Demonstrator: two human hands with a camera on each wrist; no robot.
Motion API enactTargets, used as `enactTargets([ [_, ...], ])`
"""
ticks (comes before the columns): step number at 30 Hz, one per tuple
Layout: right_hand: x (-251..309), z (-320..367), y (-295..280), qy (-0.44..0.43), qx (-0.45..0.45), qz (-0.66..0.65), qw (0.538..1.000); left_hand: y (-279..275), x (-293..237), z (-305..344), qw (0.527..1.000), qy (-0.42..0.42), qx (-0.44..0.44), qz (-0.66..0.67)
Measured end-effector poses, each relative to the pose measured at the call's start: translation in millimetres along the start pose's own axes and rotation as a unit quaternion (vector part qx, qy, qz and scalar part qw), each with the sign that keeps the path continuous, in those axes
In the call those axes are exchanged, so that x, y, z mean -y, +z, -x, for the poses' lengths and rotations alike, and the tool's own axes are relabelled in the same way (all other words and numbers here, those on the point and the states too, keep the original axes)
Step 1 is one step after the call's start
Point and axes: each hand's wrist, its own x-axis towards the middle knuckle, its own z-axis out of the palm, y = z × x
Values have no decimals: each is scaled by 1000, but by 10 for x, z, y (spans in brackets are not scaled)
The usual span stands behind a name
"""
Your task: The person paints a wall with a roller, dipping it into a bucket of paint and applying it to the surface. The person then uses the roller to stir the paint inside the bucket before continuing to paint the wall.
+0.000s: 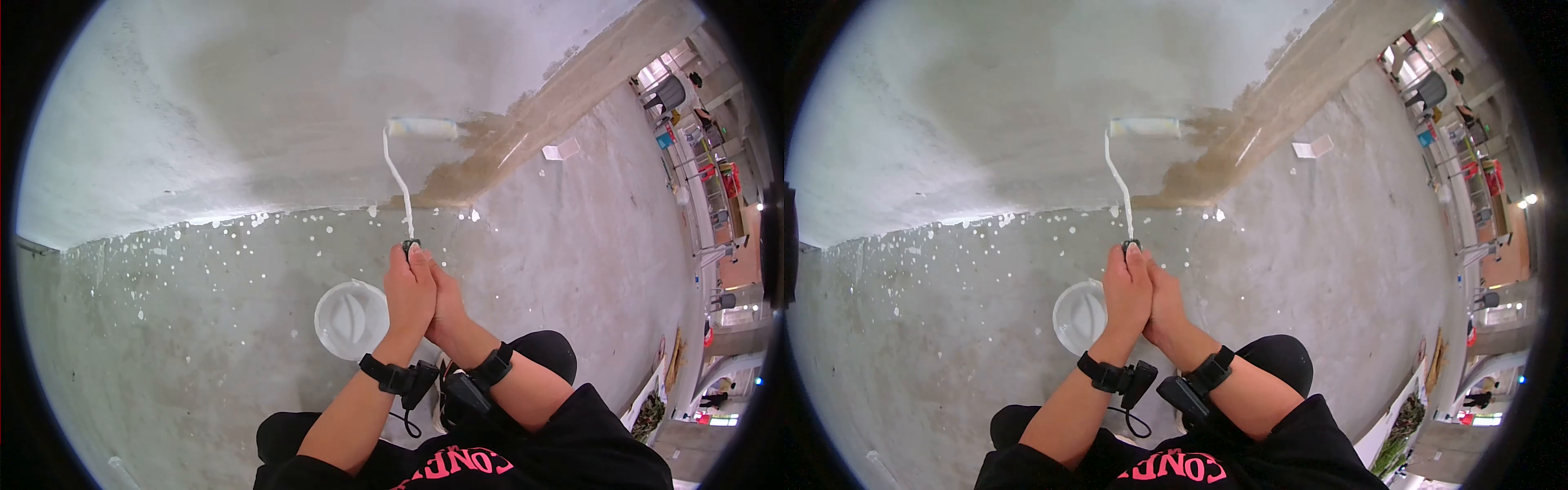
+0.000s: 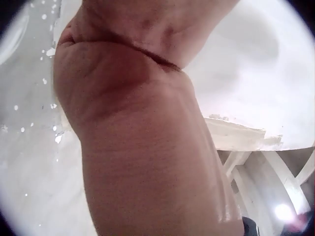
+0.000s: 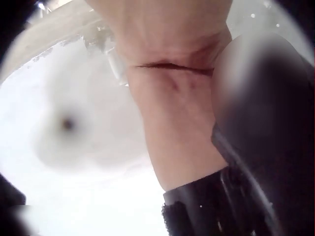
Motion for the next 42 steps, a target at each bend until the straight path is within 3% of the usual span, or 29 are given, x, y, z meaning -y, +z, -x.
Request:
enactTargets([
  [5,-106,-153,-241,-5,-38,34,999,83,255,4,999,-36,-3,5],
  [14,-27,-26,-91,-66,-57,74,993,25,95,13,996,-46,11,72],
  [25,26,32,70,-100,-55,105,988,-66,-74,-14,995,-19,23,99],
  [28,56,26,121,-111,-31,115,987,-83,-126,-54,995,30,11,97],
  [42,172,112,421,-137,18,87,986,-234,-395,-141,993,71,25,92],
])
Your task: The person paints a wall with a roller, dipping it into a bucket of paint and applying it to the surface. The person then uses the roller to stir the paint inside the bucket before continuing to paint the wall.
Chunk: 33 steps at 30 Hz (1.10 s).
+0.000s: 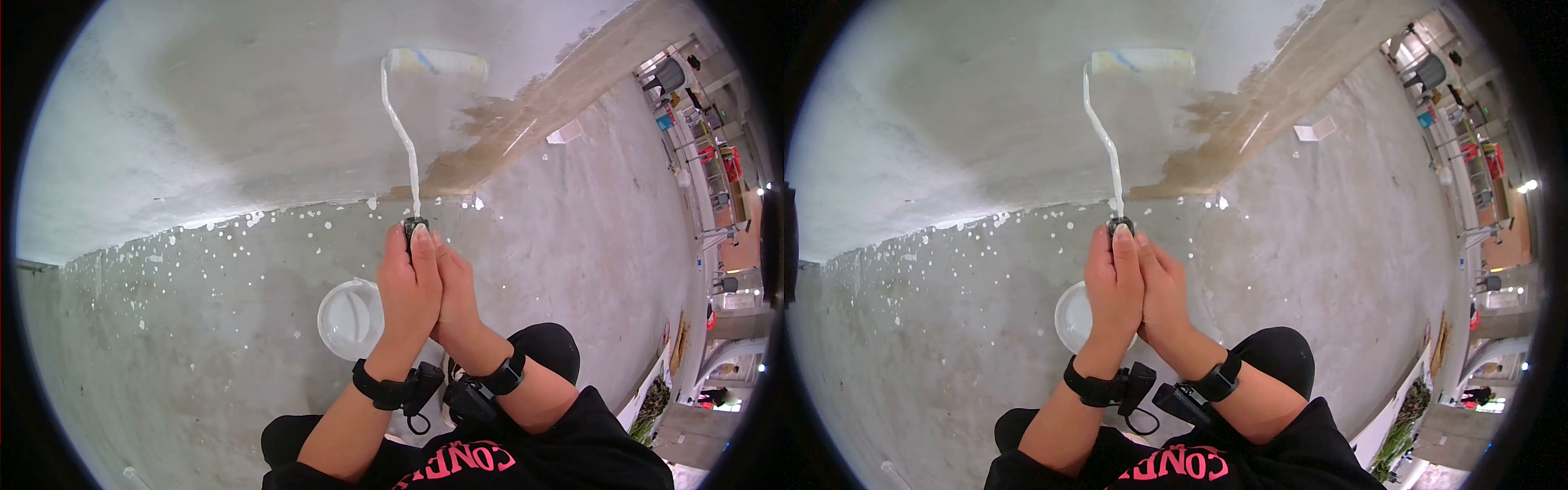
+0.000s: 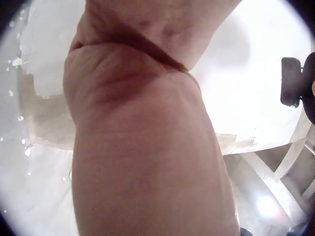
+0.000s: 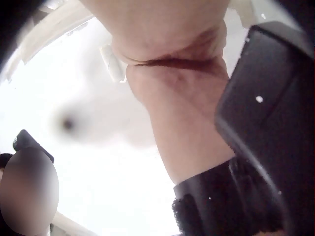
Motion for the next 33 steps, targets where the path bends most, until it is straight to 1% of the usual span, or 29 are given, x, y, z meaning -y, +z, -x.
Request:
enactTargets([
  [2,13,23,44,-16,6,-1,1000,-28,-70,-7,1000,15,1,-5],
  [4,-3,55,69,-32,15,-2,999,-55,-112,-4,999,10,18,36],
  [7,-66,107,76,-47,3,33,998,-114,-52,51,999,8,-6,41],
  [8,-93,133,80,-31,2,43,999,-143,-38,78,999,9,-8,42],
  [10,-159,178,93,-13,2,54,998,-214,-10,139,999,-20,-15,33],
  [12,-234,197,102,2,-8,35,999,-257,60,161,999,-24,-13,34],
  [16,-308,117,83,-1,-7,40,999,-306,75,79,999,-33,5,14],
  [18,-307,49,83,22,7,-14,1000,-278,109,46,1000,-25,-6,14],
  [20,-301,20,88,32,1,-24,999,-249,117,24,1000,-16,-20,17],
  [23,-275,5,61,59,-4,-32,998,-231,131,32,999,-39,-26,-2],
  [25,-300,5,34,76,-2,-33,997,-234,162,55,998,-31,-29,-48],
  [26,-342,-3,3,90,-7,-37,995,-231,206,67,998,-32,-29,-49],
  [29,-431,-1,-70,115,-28,-57,991,-211,331,125,997,-52,-35,-53],
  [31,-472,-11,-105,124,-39,-70,989,-214,343,130,994,-94,-31,-38],
  [33,-513,-36,-132,138,-26,-43,989,-212,396,134,994,-100,-30,-37],
])
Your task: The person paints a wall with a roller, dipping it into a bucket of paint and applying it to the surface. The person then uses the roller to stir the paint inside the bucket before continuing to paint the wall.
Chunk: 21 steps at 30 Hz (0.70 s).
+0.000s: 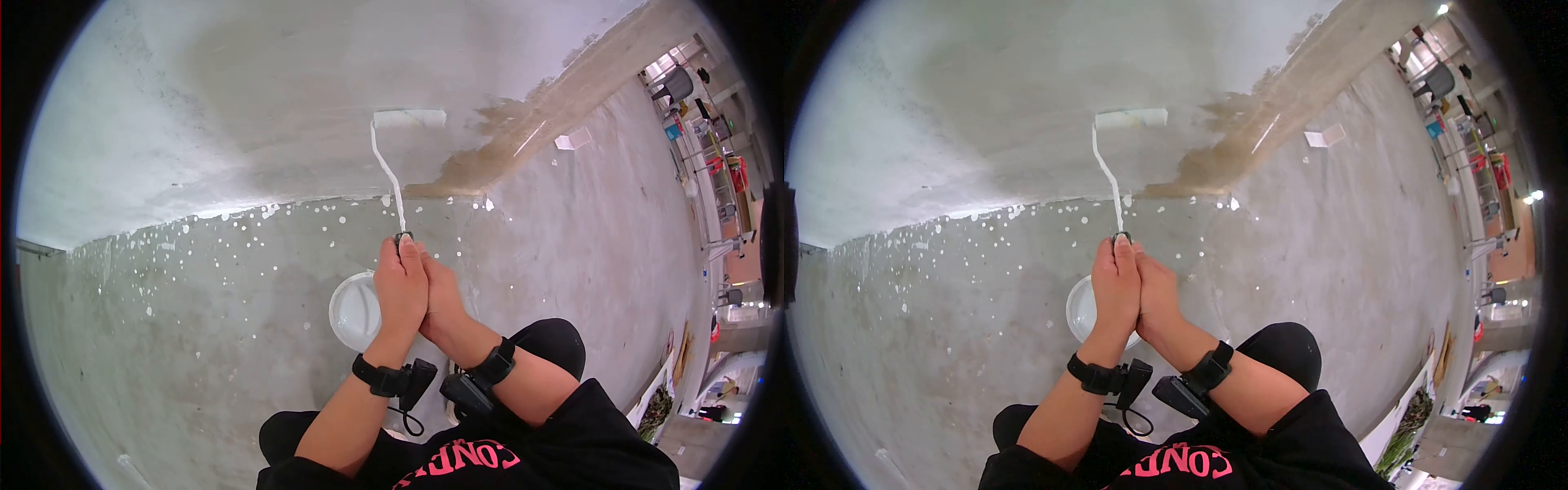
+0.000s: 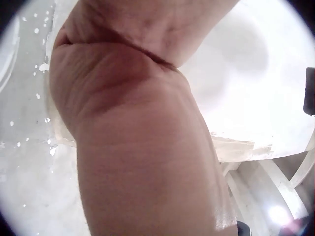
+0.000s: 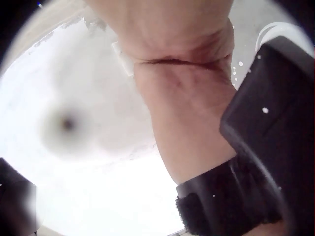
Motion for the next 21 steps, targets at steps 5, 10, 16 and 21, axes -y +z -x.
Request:
enactTargets([
  [5,-43,-19,-35,-21,-12,0,1000,1,56,-8,1000,-12,3,13],
  [10,-13,63,45,-41,-15,20,999,-40,-107,30,1000,26,-3,-10],
  [16,29,332,144,-84,-8,50,995,-136,-221,179,999,0,34,28],
  [21,214,430,194,-180,-5,90,979,-39,-388,183,994,77,51,53],
])
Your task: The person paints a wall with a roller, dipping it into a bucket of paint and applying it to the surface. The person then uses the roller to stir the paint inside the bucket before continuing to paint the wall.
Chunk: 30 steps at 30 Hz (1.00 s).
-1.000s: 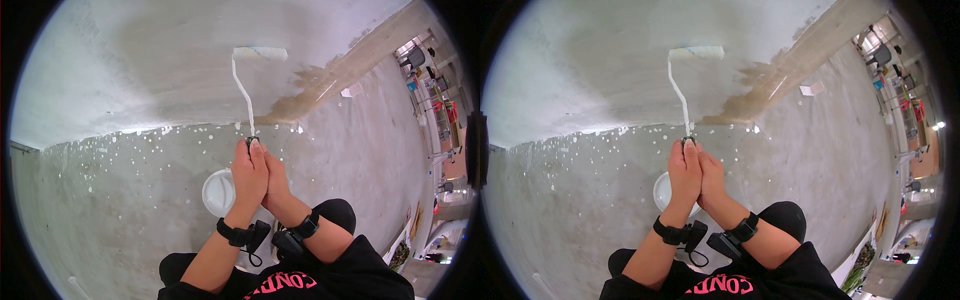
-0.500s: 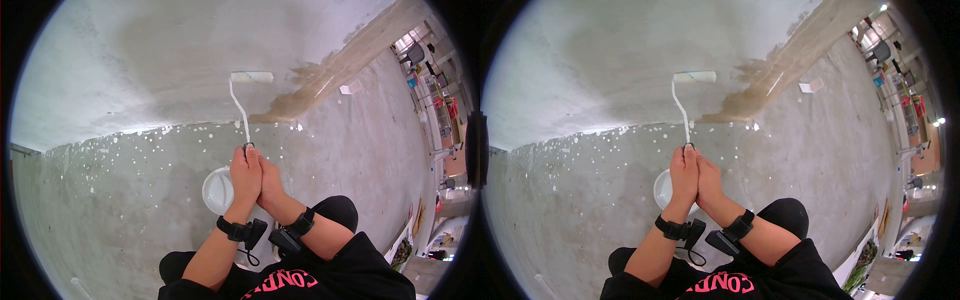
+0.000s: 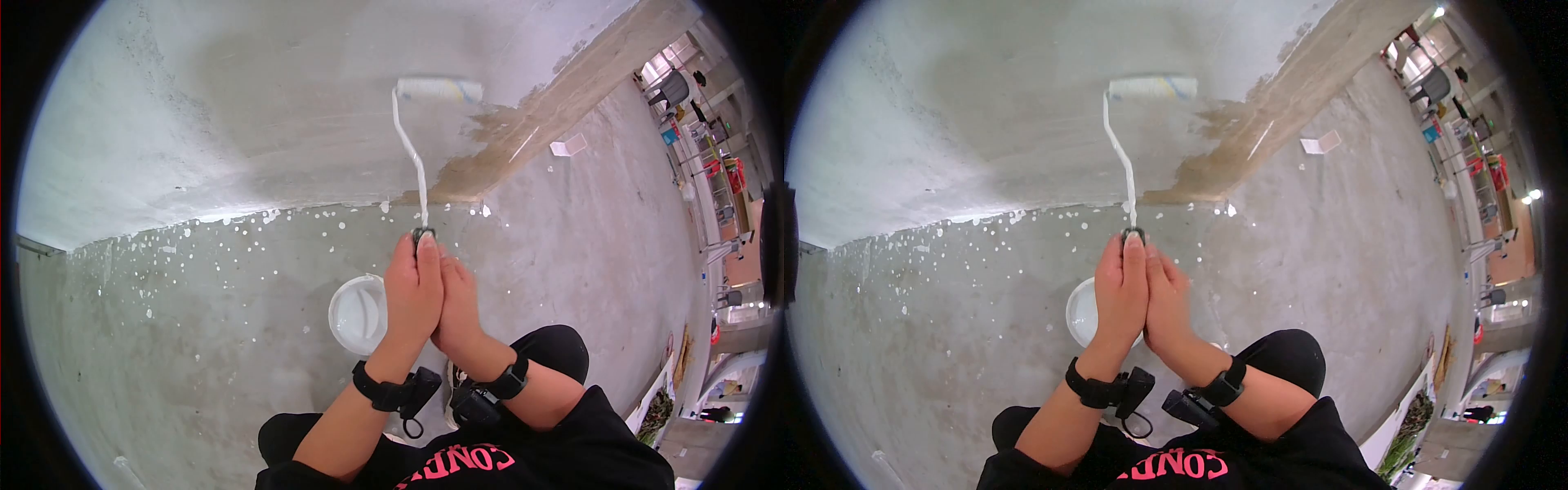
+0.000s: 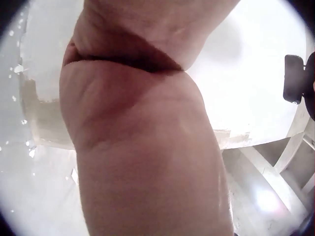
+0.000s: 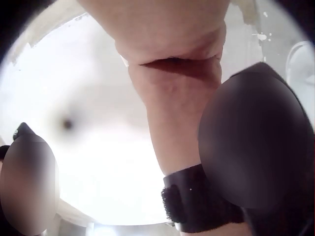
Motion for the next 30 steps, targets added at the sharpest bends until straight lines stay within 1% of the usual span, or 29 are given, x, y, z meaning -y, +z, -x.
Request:
enactTargets([
  [1,93,-23,-3,1,-1,0,1000,44,-88,-38,1000,21,1,12],
  [2,201,-59,-7,-18,13,15,1000,100,-185,-89,1000,19,2,12],
  [3,273,-99,-8,-36,28,28,999,155,-285,-153,999,45,2,7],
  [4,315,-144,-5,-34,24,28,999,191,-331,-193,998,70,3,2],
  [6,402,-239,-10,-23,59,-48,997,264,-299,-264,998,55,7,14],
  [7,415,-257,-23,-25,59,-46,997,302,-277,-292,999,42,8,27],
  [8,406,-278,-26,-8,48,-48,998,315,-260,-308,999,42,6,29],
  [11,280,-331,-92,27,44,-60,997,289,-150,-297,998,56,2,-11],
  [13,150,-340,-163,43,47,-73,995,286,6,-238,998,36,-11,-47],
  [15,12,-337,-235,81,13,-81,993,280,170,-196,998,18,-15,-51],
  [17,-110,-374,-306,91,-3,-77,993,289,321,-169,998,-1,-14,-54],
  [19,-207,-401,-384,95,-21,-70,993,306,432,-153,998,-40,-11,-41],
  [20,-242,-423,-421,115,-37,-78,990,323,483,-139,998,-39,-8,-41],
  [21,-271,-456,-453,135,-51,-85,986,333,529,-128,997,-41,-8,-71],
  [22,-312,-504,-493,129,-48,-86,987,339,573,-147,994,-39,-10,-101],
  [23,-376,-522,-547,136,-48,-96,985,347,630,-150,994,-34,-11,-101],
  [25,-429,-505,-571,145,-46,-105,983,359,742,-120,995,-66,-15,-76],
  [26,-454,-497,-591,155,-48,-102,981,351,804,-118,995,-65,-18,-76],
  [28,-493,-482,-613,167,-49,-96,980,330,859,-114,988,-103,-5,-116],
  [29,-527,-493,-630,179,-45,-107,977,319,887,-101,988,-101,-9,-115],
  [30,-524,-487,-615,191,-41,-119,974,310,882,-94,989,-124,-22,-84],
])
